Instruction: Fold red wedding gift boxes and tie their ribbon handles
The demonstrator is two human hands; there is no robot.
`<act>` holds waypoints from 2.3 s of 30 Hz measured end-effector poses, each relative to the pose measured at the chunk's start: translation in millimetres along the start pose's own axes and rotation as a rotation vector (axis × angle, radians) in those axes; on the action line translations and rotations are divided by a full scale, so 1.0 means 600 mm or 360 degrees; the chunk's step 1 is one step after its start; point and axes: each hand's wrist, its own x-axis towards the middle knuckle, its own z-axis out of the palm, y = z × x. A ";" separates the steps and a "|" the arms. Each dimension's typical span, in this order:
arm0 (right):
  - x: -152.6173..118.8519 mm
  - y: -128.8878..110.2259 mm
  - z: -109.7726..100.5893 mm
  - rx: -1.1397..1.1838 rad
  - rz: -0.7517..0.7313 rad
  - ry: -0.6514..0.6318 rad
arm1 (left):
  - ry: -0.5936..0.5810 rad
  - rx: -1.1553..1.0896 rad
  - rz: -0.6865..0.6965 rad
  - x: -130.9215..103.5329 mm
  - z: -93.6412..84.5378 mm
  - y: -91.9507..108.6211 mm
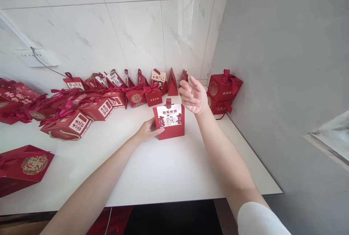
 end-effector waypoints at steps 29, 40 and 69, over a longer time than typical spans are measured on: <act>-0.047 0.014 -0.059 -0.0993 0.0311 0.0508 | 0.0044 -0.0056 -0.0045 0.001 -0.006 -0.006; -0.029 0.012 -0.034 -0.0643 0.0034 0.0974 | 0.0008 -0.0009 -0.0032 -0.001 -0.008 -0.002; -0.021 0.175 -0.150 -0.1274 0.0157 0.1528 | 0.0534 -0.0354 -0.0151 0.012 -0.063 -0.056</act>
